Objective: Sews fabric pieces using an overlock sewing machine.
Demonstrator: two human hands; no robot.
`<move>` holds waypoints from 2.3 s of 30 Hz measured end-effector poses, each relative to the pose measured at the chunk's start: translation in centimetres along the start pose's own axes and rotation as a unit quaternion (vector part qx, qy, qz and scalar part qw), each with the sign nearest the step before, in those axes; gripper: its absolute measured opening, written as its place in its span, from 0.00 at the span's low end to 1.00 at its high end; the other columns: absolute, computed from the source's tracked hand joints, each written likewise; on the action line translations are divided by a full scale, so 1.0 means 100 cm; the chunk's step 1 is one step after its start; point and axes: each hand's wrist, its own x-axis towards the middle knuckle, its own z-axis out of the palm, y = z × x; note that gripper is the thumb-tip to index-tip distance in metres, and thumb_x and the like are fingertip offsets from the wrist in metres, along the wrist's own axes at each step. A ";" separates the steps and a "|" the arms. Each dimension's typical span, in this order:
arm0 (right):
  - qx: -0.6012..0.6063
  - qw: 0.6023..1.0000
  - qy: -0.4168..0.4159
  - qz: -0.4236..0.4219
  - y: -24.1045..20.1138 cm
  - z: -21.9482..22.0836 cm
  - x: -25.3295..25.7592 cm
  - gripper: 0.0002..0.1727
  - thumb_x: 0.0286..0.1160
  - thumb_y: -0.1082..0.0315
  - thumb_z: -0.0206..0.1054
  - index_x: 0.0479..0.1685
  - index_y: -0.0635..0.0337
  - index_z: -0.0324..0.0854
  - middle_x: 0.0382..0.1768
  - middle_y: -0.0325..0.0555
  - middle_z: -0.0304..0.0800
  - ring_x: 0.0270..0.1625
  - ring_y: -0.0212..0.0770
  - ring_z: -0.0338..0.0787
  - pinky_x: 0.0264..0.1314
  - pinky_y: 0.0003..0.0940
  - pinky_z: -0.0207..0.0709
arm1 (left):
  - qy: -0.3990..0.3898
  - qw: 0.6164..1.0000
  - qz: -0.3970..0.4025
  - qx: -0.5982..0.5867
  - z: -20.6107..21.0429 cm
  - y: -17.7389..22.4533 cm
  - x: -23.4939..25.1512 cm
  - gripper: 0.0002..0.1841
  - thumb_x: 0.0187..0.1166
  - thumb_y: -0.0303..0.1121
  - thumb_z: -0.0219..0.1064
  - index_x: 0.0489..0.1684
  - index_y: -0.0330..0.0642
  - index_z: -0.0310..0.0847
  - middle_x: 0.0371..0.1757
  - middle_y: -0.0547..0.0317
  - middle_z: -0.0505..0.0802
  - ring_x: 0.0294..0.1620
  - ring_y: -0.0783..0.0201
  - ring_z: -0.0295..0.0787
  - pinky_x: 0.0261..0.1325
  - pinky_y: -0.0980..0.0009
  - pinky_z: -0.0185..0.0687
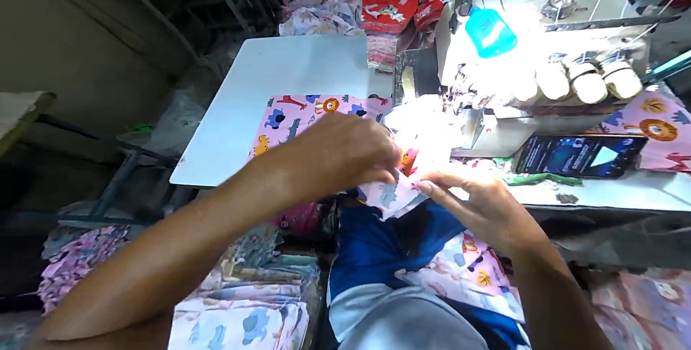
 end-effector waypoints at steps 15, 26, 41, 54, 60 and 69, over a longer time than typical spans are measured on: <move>-0.039 0.999 -0.012 -0.016 -0.005 -0.014 0.002 0.17 0.73 0.49 0.72 0.45 0.52 0.94 0.43 0.32 0.94 0.48 0.19 0.88 0.50 0.16 0.80 | -0.050 0.988 0.106 -0.097 -0.008 -0.005 0.033 0.07 0.79 0.39 0.69 0.39 0.50 0.93 0.36 0.63 0.93 0.38 0.65 0.88 0.39 0.68 0.79; -0.040 0.997 0.031 -0.062 -0.004 -0.014 0.002 0.12 0.79 0.58 0.69 0.37 0.53 0.94 0.38 0.30 0.93 0.44 0.17 0.87 0.48 0.15 0.78 | -0.024 0.996 0.080 -0.005 0.002 0.004 0.044 0.35 0.65 0.74 0.62 0.37 0.48 0.92 0.34 0.60 0.90 0.38 0.61 0.88 0.36 0.62 0.77; -0.072 0.994 0.081 -0.014 0.021 0.111 0.021 0.17 0.79 0.64 0.68 0.59 0.66 0.87 0.60 0.61 0.89 0.64 0.52 0.90 0.69 0.44 0.82 | 0.023 0.997 -0.047 0.053 -0.041 -0.015 0.027 0.21 0.84 0.55 0.56 0.27 0.52 0.81 0.23 0.67 0.79 0.24 0.67 0.77 0.25 0.66 0.65; -0.115 0.973 0.178 -0.089 0.027 0.037 0.028 0.07 0.79 0.70 0.69 0.45 0.59 0.93 0.44 0.46 0.93 0.46 0.36 0.92 0.49 0.29 0.86 | 0.022 0.986 -0.160 0.034 -0.025 -0.034 0.014 0.13 0.83 0.49 0.65 0.42 0.53 0.88 0.23 0.66 0.83 0.24 0.63 0.78 0.28 0.61 0.66; -0.199 0.946 0.235 -0.097 0.032 0.027 0.050 0.07 0.79 0.68 0.70 0.45 0.61 0.92 0.42 0.50 0.90 0.45 0.43 0.90 0.49 0.34 0.83 | 0.012 0.987 -0.162 -0.002 -0.026 -0.029 0.016 0.14 0.78 0.54 0.68 0.43 0.56 0.89 0.22 0.69 0.82 0.23 0.67 0.77 0.28 0.62 0.66; -0.262 0.929 0.239 -0.104 0.035 0.036 0.051 0.06 0.77 0.67 0.72 0.40 0.61 0.90 0.47 0.52 0.93 0.53 0.51 0.90 0.58 0.46 0.79 | 0.014 0.983 -0.182 0.030 -0.021 -0.026 0.013 0.14 0.80 0.50 0.69 0.44 0.52 0.90 0.28 0.61 0.88 0.30 0.57 0.85 0.31 0.55 0.71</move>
